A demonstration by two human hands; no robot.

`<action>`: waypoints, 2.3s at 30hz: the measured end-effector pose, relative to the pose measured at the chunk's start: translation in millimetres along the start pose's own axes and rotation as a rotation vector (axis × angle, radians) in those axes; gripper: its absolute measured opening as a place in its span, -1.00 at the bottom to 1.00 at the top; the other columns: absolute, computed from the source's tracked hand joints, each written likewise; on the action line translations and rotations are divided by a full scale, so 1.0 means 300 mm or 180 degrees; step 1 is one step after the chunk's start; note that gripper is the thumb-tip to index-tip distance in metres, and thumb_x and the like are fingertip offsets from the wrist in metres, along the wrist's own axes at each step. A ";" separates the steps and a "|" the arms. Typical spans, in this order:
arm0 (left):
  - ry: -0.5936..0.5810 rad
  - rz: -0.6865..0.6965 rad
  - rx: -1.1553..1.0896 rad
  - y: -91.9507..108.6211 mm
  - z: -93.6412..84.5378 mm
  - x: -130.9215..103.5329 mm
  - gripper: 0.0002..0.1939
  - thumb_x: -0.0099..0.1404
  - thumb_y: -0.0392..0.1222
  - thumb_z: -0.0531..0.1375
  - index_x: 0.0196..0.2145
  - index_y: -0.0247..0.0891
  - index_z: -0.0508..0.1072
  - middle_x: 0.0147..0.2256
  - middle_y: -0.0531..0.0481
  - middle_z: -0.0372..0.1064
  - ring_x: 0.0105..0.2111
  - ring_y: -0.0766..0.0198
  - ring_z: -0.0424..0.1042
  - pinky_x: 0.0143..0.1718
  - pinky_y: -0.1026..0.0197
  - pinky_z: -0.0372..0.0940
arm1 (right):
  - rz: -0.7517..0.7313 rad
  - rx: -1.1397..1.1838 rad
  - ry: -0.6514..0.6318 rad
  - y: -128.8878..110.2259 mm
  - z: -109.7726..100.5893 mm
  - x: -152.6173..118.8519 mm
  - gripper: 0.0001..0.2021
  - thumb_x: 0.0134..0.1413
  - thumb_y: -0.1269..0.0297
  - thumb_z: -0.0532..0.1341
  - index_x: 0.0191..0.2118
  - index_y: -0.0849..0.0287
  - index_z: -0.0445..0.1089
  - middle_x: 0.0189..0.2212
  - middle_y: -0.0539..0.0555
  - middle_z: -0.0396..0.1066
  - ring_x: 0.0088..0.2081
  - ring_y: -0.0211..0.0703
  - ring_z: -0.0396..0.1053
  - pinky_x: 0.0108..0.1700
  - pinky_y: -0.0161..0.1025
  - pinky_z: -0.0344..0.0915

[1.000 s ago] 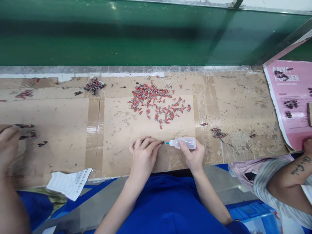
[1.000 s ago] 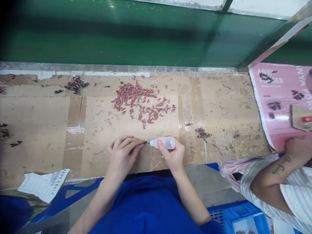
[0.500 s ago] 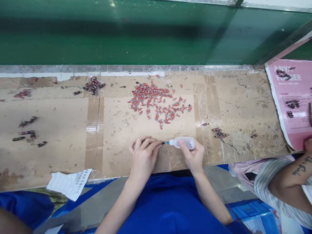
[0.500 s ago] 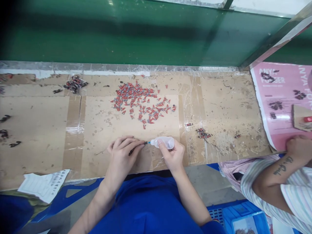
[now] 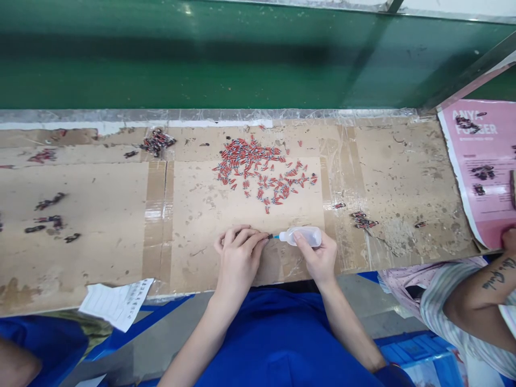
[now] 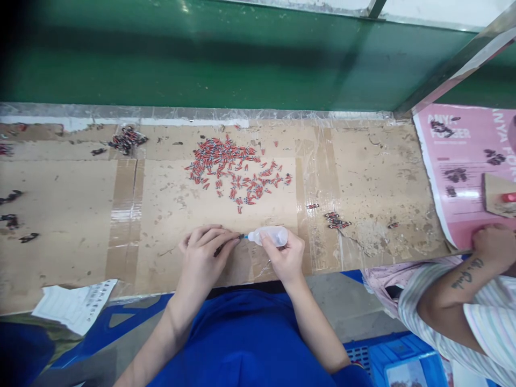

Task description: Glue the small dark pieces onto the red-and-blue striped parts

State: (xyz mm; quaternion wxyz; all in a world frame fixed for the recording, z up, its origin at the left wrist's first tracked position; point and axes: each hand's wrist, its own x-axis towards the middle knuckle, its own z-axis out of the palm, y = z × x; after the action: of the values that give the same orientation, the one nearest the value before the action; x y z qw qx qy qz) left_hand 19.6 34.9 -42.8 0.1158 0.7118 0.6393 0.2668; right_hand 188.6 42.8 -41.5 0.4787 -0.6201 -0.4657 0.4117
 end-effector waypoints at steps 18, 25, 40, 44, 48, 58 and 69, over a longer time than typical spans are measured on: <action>-0.0028 -0.0365 -0.0043 -0.033 -0.022 -0.008 -0.84 0.36 -0.28 0.15 -0.29 -0.12 0.54 -0.27 -0.02 0.59 -0.04 0.02 0.43 -0.04 0.00 0.02 | -0.0749 0.0266 -0.0345 0.007 -0.005 0.023 -0.70 -0.16 0.38 0.38 -0.27 0.07 0.30 -0.38 0.08 0.57 0.03 0.18 0.52 -0.01 0.03 0.44; -0.0215 -0.0334 -0.0260 -0.016 -0.012 0.001 -0.83 0.36 -0.25 0.14 -0.28 -0.11 0.54 -0.25 -0.02 0.59 -0.03 0.05 0.43 -0.04 0.01 0.07 | -0.0785 -0.0276 -0.0449 0.013 0.023 0.075 -0.67 -0.13 0.28 0.37 -0.29 0.04 0.20 -0.26 0.10 0.52 -0.08 0.03 0.53 -0.09 -0.05 0.45; -0.0012 -0.0485 -0.0562 -0.038 -0.028 -0.026 -0.82 0.35 -0.15 0.14 -0.30 -0.11 0.56 -0.28 -0.08 0.56 -0.08 0.03 0.45 -0.03 -0.04 0.20 | -0.1172 -0.3002 -0.0675 -0.046 0.007 0.384 -0.94 0.14 0.38 0.30 -0.30 0.14 0.55 -0.30 0.18 0.52 -0.20 0.04 0.41 -0.14 -0.08 0.35; 0.0077 -0.0728 -0.1140 -0.018 -0.055 -0.022 -0.82 0.31 -0.09 0.17 -0.30 -0.14 0.56 -0.26 -0.07 0.56 -0.13 0.10 0.49 -0.04 0.02 0.31 | -0.1384 -0.3392 -0.0792 -0.033 0.035 0.365 -0.77 0.20 0.56 0.11 -0.15 0.29 0.51 -0.26 0.32 0.50 -0.16 0.08 0.41 -0.14 -0.10 0.36; 0.0063 -0.1062 -0.1866 0.002 -0.076 -0.021 -0.79 0.26 -0.06 0.23 -0.23 -0.20 0.58 -0.24 -0.09 0.56 -0.19 0.16 0.52 -0.10 0.11 0.41 | -0.1464 -0.3104 -0.0860 -0.039 0.008 0.338 -0.66 0.19 0.64 0.00 -0.09 0.39 0.48 -0.21 0.41 0.50 -0.07 0.15 0.40 -0.01 0.04 0.34; -0.0834 -0.1330 -0.3045 0.084 -0.143 -0.003 -0.74 0.14 -0.01 0.34 -0.31 -0.23 0.64 -0.32 -0.11 0.61 -0.31 0.15 0.56 -0.20 0.14 0.45 | -0.1678 0.0845 -0.1399 -0.126 -0.004 0.099 -0.80 0.26 0.07 0.21 -0.34 0.01 0.46 -0.43 0.00 0.43 -0.32 -0.16 0.41 -0.23 -0.13 0.38; -0.0955 -0.1054 -0.3250 0.135 -0.177 -0.019 -0.85 0.18 -0.12 0.32 -0.32 -0.21 0.64 -0.31 -0.08 0.60 -0.26 0.16 0.55 -0.13 0.16 0.44 | -0.1535 0.1194 -0.1707 -0.079 0.009 0.046 -0.77 0.18 -0.03 0.23 -0.38 -0.03 0.37 -0.57 -0.04 0.36 -0.33 -0.09 0.41 -0.19 -0.05 0.40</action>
State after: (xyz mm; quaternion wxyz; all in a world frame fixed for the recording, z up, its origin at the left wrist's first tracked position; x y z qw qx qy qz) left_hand 25.8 13.8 20.4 0.5760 0.4855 0.5088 0.4166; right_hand 184.9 59.2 -19.7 0.5278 -0.2656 -0.6230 0.5126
